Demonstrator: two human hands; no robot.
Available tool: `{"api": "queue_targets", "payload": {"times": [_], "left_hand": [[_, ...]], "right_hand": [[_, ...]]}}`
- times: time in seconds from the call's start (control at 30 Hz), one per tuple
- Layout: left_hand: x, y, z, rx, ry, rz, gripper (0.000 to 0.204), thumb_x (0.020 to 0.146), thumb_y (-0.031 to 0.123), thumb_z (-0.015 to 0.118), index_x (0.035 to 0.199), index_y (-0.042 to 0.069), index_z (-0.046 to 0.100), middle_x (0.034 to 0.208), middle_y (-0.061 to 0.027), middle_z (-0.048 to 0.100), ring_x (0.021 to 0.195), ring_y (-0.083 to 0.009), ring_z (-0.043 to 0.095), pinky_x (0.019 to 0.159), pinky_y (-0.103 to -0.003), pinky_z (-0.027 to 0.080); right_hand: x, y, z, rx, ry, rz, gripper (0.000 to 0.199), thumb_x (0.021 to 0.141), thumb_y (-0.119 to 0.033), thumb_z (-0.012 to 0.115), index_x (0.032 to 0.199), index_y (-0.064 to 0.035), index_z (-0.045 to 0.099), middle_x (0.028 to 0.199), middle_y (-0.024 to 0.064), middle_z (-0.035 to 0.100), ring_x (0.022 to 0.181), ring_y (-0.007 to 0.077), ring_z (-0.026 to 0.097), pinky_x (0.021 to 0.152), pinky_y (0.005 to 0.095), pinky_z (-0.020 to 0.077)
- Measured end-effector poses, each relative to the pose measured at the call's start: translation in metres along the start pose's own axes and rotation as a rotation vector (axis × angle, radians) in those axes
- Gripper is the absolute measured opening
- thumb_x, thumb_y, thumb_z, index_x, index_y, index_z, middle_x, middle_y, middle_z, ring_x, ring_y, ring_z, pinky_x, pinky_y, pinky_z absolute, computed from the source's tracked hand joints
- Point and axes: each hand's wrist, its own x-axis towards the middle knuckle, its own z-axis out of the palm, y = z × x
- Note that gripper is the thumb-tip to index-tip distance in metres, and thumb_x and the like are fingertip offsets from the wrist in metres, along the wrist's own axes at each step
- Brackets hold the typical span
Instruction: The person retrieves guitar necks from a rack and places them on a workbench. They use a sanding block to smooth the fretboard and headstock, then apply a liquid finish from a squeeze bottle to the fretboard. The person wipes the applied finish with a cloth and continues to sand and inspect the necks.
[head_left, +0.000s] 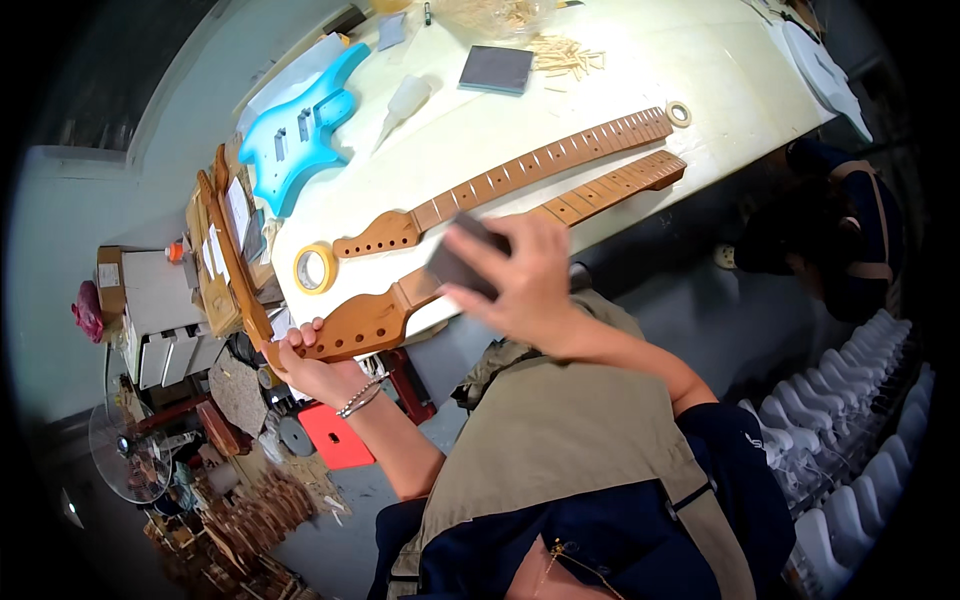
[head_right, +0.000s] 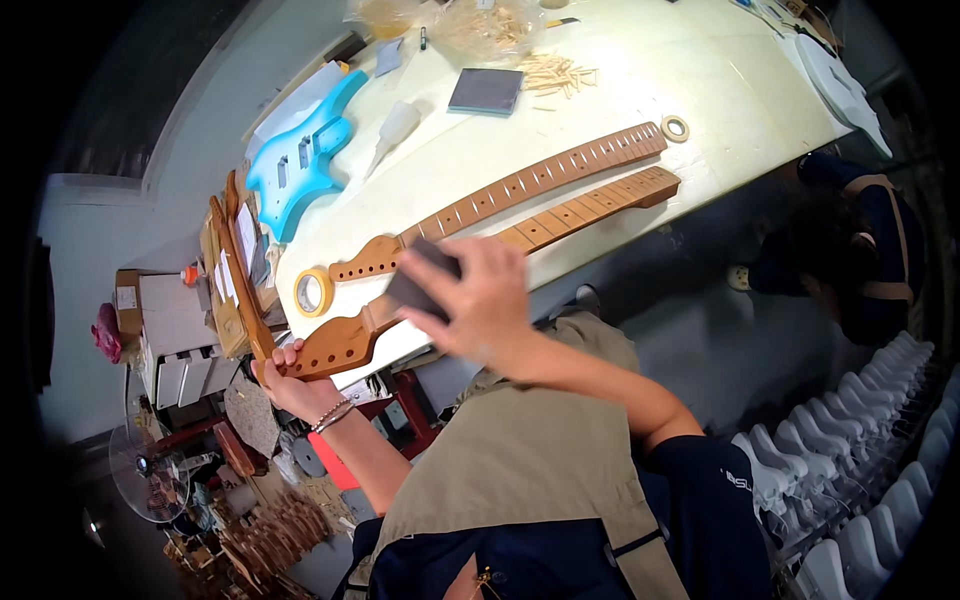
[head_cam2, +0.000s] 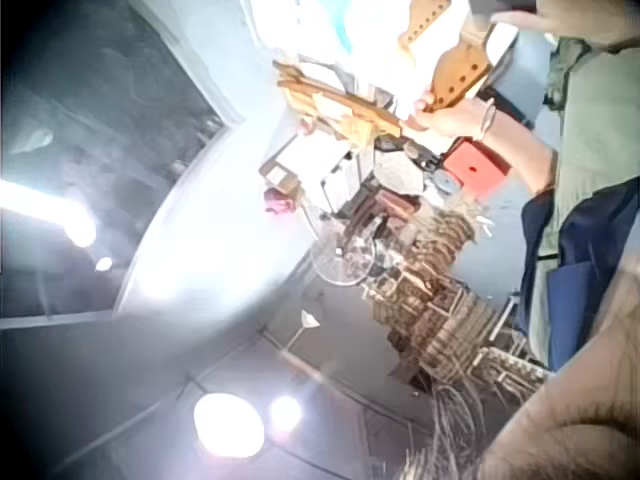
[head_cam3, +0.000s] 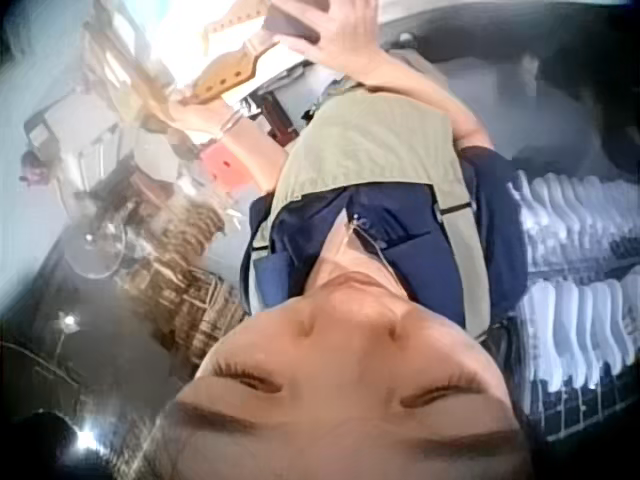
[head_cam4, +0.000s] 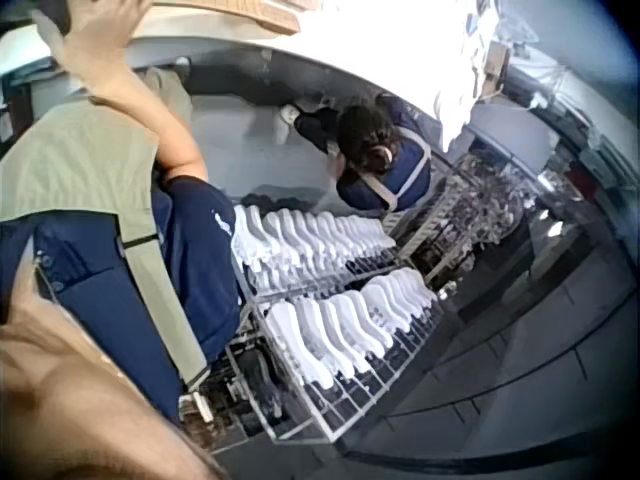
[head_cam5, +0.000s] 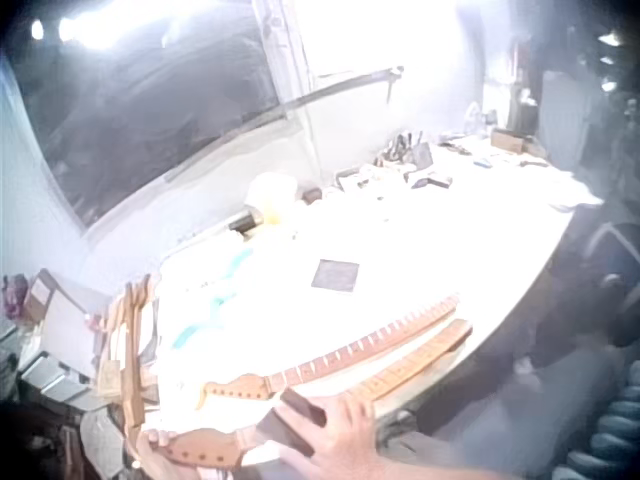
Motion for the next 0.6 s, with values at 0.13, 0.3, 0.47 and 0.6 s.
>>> {"api": "queue_targets", "payload": {"times": [0.13, 0.3, 0.47, 0.6], "left_hand": [[0.005, -0.002, -0.010, 0.011, 0.013, 0.016, 0.017, 0.090, 0.004, 0.038, 0.105, 0.012, 0.042, 0.071, -0.0031, 0.042, 0.060, -0.0139, 0.043, 0.064, -0.035, 0.046], [-0.003, -0.002, 0.004, 0.041, -0.009, 0.060, 0.027, 0.087, 0.001, 0.039, 0.113, 0.004, 0.040, 0.067, -0.0023, 0.041, 0.057, -0.0127, 0.042, 0.060, -0.031, 0.048], [0.009, 0.001, -0.009, -0.010, -0.064, 0.080, 0.023, 0.086, 0.000, 0.042, 0.109, 0.004, 0.041, 0.068, -0.0025, 0.042, 0.062, -0.0146, 0.044, 0.065, -0.033, 0.046], [0.014, -0.008, -0.019, -0.017, -0.016, 0.034, 0.019, 0.089, 0.003, 0.041, 0.107, 0.007, 0.045, 0.069, -0.0024, 0.042, 0.061, -0.0134, 0.042, 0.064, -0.032, 0.045]], "right_hand": [[0.004, -0.008, 0.005, -0.008, -0.056, -0.092, 0.048, 0.066, -0.041, 0.070, 0.110, -0.0216, 0.062, 0.103, 0.0071, 0.052, 0.091, 0.0235, 0.047, 0.078, 0.0387, 0.0276], [0.002, 0.001, -0.002, -0.069, -0.023, -0.050, 0.049, 0.064, -0.039, 0.071, 0.108, -0.0199, 0.062, 0.099, 0.0065, 0.053, 0.092, 0.0232, 0.047, 0.076, 0.0405, 0.0300], [0.002, -0.009, 0.002, 0.015, 0.017, -0.083, 0.049, 0.060, -0.039, 0.072, 0.106, -0.0223, 0.064, 0.101, 0.0045, 0.054, 0.092, 0.0241, 0.049, 0.081, 0.0408, 0.0345], [-0.021, 0.117, -0.041, -0.208, 0.044, 0.093, 0.046, 0.063, -0.044, 0.070, 0.103, -0.0226, 0.065, 0.095, 0.0044, 0.058, 0.089, 0.0231, 0.051, 0.079, 0.0416, 0.0352]]}}
